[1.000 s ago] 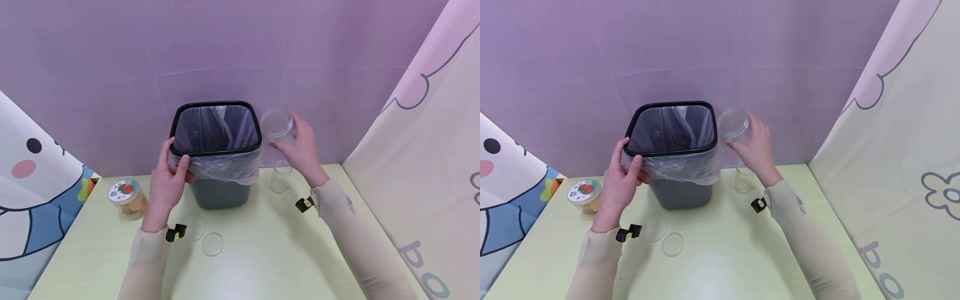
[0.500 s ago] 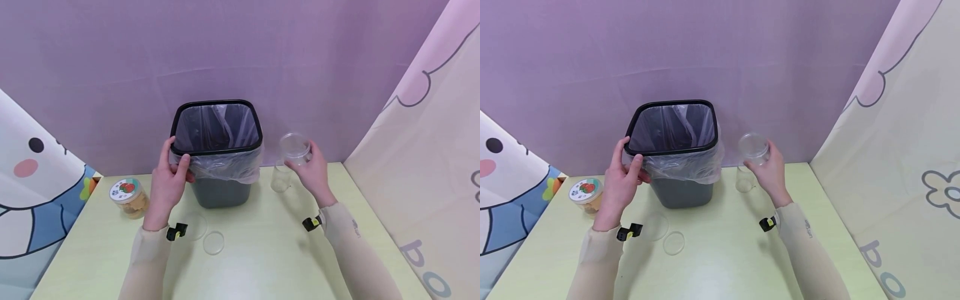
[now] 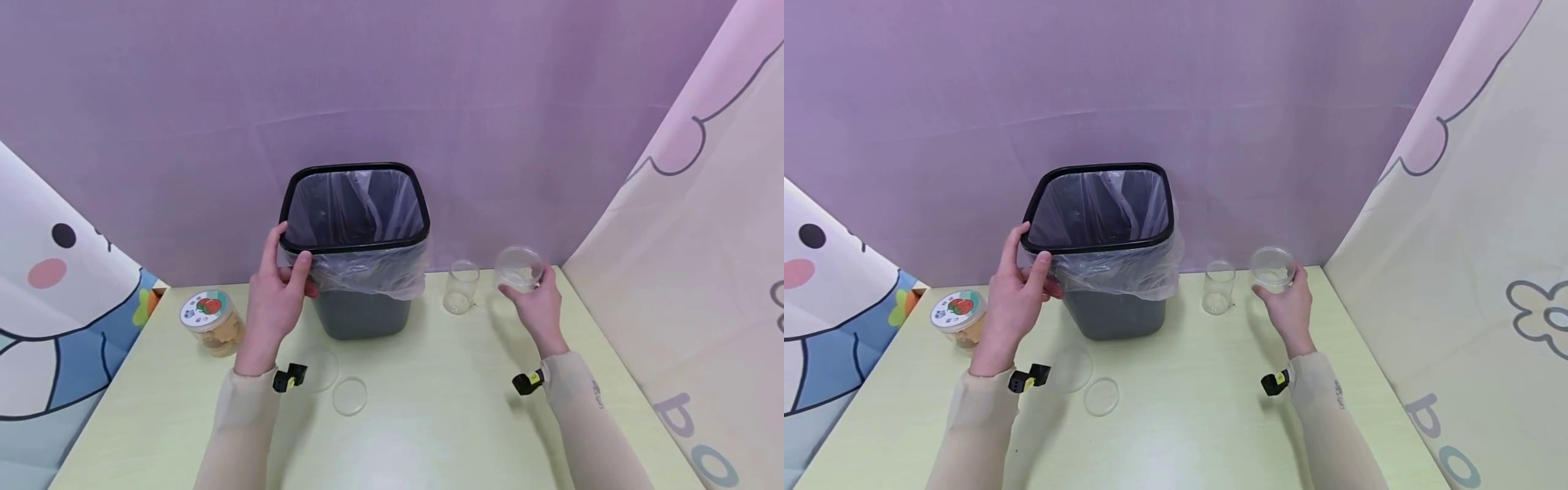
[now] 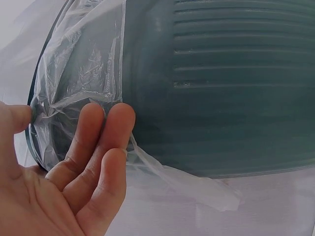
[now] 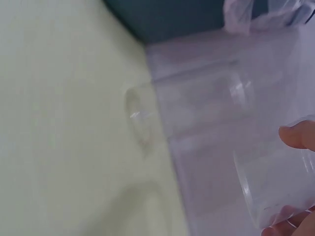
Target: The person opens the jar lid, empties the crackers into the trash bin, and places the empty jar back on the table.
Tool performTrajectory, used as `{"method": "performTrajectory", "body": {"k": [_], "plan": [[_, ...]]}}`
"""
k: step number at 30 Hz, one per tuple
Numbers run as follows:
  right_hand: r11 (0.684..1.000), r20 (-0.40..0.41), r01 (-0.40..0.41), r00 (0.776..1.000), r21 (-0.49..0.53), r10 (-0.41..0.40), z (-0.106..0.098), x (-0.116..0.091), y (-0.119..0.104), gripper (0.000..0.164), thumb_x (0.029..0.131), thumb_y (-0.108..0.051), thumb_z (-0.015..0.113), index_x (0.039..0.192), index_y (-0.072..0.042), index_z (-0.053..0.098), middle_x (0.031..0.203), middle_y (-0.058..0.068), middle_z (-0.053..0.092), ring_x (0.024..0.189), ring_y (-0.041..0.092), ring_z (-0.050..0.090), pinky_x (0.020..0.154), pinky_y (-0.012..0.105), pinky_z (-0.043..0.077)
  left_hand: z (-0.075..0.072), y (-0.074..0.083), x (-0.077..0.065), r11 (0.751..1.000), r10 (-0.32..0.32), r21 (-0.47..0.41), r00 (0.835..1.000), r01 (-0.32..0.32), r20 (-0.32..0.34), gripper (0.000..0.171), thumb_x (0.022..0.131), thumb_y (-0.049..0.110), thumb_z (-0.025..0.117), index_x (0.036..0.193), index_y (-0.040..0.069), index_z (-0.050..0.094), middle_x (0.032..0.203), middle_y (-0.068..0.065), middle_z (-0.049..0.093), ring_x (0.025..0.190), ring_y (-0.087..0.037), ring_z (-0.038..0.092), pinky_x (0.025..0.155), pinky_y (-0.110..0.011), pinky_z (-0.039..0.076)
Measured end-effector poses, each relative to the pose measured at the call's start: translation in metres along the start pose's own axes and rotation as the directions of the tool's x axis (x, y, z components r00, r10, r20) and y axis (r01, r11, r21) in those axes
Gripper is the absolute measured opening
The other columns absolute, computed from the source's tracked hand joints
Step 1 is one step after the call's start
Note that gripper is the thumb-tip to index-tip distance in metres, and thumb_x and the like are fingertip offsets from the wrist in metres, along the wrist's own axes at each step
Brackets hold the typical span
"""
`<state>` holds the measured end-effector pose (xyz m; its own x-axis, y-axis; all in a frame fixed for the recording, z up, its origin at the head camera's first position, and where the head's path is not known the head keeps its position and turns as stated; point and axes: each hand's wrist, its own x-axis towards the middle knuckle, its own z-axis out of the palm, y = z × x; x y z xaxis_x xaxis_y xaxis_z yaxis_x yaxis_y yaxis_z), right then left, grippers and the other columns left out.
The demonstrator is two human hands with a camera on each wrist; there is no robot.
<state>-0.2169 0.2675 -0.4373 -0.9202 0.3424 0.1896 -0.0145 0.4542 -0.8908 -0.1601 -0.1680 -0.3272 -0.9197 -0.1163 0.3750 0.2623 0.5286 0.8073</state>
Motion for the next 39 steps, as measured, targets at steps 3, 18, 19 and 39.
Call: {"method": "performTrajectory", "body": {"k": [3,18,19,39], "plan": [[0.999,0.018,-0.048,0.999,-0.017,0.048,-0.001,0.001,0.015,0.098,0.079,-0.025,0.086,0.153,-0.003,0.025,0.151,0.024,0.039,0.136,0.042,0.039,0.109,0.055,0.034,0.0,0.001,0.0,1.0,0.001,0.003,1.0,-0.001,-0.002,0.063,0.101,0.053,0.05,0.156,0.032,0.026,0.064,-0.004,0.068,0.056,-0.02,0.064,0.056,-0.036,0.046],[0.968,0.131,-0.249,0.959,-0.042,0.253,0.005,-0.001,0.071,0.111,0.082,-0.036,0.083,0.158,-0.006,0.008,0.16,0.023,0.024,0.142,0.045,0.029,0.115,0.055,0.024,0.002,-0.002,0.001,1.0,0.023,0.015,1.0,-0.022,-0.016,0.062,0.101,0.051,0.05,0.155,0.032,0.027,0.062,-0.003,0.067,0.055,-0.017,0.063,0.055,-0.035,0.045],[0.966,0.135,-0.253,0.957,-0.043,0.257,0.006,-0.002,0.073,0.111,0.082,-0.036,0.083,0.158,-0.007,0.007,0.16,0.023,0.023,0.142,0.046,0.029,0.115,0.056,0.023,0.002,-0.002,0.001,1.0,0.02,0.015,1.0,-0.019,-0.016,0.062,0.101,0.052,0.049,0.155,0.032,0.027,0.062,-0.003,0.067,0.055,-0.018,0.063,0.056,-0.036,0.045],[0.972,0.125,-0.22,0.965,-0.086,0.229,0.01,-0.005,0.083,0.112,0.083,-0.028,0.083,0.158,-0.005,0.003,0.159,0.028,0.019,0.144,0.047,0.023,0.115,0.057,0.02,-0.001,-0.011,-0.001,0.996,0.058,0.07,0.997,-0.055,-0.05,0.063,0.102,0.051,0.049,0.158,0.037,0.023,0.072,-0.003,0.071,0.063,-0.017,0.067,0.061,-0.031,0.046]]}}
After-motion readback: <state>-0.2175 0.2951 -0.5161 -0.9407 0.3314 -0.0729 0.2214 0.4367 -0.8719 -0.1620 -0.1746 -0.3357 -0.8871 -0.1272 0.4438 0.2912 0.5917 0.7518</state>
